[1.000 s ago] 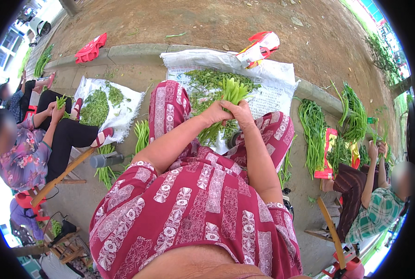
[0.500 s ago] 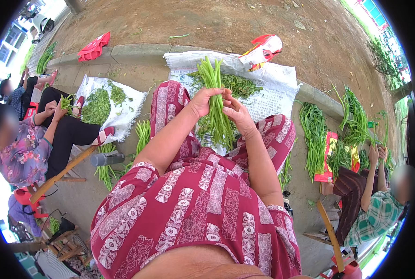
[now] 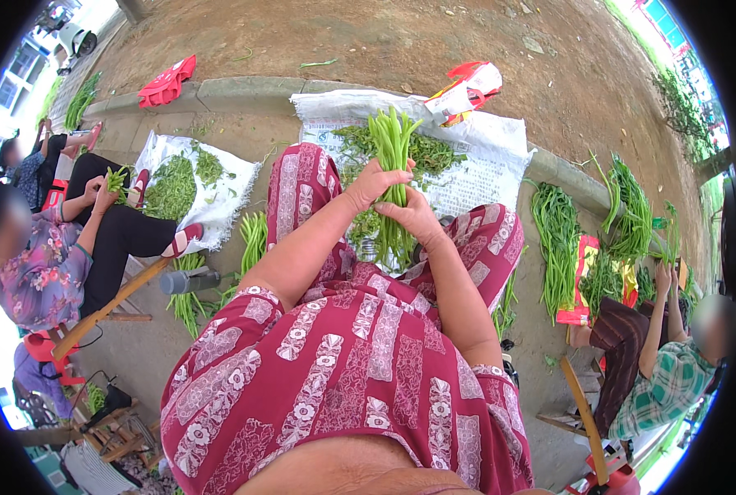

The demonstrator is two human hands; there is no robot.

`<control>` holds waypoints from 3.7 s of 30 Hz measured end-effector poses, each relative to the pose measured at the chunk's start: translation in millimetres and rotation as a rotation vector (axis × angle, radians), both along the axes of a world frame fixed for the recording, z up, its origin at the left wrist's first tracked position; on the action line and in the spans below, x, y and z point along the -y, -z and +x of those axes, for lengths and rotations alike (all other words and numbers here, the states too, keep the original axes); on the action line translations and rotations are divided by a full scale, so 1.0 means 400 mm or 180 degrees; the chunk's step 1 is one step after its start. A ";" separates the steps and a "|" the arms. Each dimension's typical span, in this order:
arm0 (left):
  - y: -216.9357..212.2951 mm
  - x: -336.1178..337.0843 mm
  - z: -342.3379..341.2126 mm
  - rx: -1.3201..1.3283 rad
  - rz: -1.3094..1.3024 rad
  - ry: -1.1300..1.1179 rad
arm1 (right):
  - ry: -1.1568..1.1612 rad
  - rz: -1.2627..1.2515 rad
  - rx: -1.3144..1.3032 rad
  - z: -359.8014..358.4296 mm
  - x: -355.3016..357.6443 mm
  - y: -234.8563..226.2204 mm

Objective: The person processes a bunch of green vegetable stems by hand, snapping off the ends and stripping away leaves while seated outdoors.

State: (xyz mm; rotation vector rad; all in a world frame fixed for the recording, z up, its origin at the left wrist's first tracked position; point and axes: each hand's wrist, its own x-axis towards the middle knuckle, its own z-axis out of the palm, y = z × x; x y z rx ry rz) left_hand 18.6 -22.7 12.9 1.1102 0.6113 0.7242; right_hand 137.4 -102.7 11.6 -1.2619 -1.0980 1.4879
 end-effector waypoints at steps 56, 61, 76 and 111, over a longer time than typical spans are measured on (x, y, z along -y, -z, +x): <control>0.038 -0.029 -0.008 0.0491 -0.1335 0.0112 | 0.1369 0.1535 0.1567 -0.021 -0.004 0.010; 0.048 -0.037 -0.011 0.0602 -0.1481 0.0211 | 0.1317 0.1275 0.1759 -0.016 0.002 0.002; 0.046 -0.027 -0.008 0.0474 -0.1371 0.0157 | 0.1220 0.0138 0.0134 -0.028 0.000 0.013; 0.051 -0.019 -0.010 0.0911 -0.1915 0.0615 | 0.1654 0.0230 0.1545 0.026 -0.016 0.028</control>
